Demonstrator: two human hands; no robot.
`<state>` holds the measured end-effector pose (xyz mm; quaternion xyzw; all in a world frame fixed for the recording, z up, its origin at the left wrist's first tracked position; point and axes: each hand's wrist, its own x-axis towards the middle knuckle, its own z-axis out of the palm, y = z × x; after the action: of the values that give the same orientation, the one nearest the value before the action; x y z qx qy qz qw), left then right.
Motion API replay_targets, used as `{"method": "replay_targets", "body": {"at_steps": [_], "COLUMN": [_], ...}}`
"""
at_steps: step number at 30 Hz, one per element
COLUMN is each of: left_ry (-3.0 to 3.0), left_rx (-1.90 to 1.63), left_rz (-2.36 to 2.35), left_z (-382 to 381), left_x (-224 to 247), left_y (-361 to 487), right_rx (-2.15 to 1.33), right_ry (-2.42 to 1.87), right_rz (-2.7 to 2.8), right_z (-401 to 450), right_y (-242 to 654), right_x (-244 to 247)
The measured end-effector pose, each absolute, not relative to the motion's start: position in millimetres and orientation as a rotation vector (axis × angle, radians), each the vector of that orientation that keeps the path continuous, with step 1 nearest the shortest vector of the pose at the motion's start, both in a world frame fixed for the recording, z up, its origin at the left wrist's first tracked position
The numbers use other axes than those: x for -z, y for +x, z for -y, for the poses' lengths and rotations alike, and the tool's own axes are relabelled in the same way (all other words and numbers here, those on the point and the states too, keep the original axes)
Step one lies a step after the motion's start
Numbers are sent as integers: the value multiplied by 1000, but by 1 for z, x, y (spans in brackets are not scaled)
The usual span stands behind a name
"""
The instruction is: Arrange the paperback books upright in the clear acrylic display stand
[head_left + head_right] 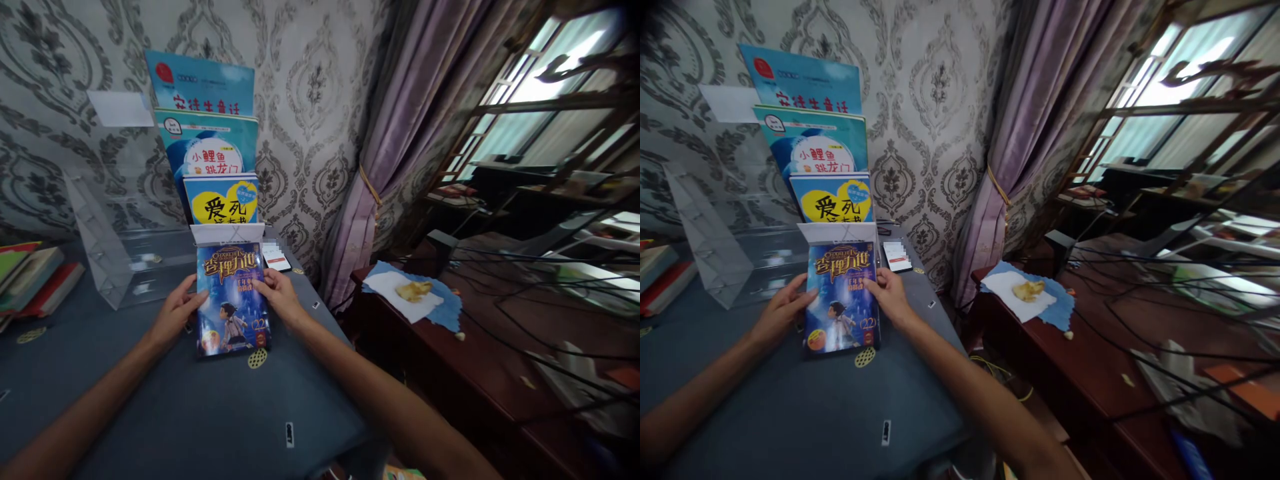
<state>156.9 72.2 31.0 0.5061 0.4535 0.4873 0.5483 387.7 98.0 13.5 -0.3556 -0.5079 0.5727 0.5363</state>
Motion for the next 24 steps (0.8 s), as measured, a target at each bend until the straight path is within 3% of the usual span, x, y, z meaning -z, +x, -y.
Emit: {"method": "replay_targets", "body": {"at_steps": [24], "left_ry": [1336], "left_rx": [-1237], "left_rz": [-1096], "left_z": [-104], "left_x": [-59], "left_y": [159], "right_rx": [-1246], "right_ry": [-771], "right_rz": [1313], "right_z": [-138], "right_y": [388], "right_x": [-46]}}
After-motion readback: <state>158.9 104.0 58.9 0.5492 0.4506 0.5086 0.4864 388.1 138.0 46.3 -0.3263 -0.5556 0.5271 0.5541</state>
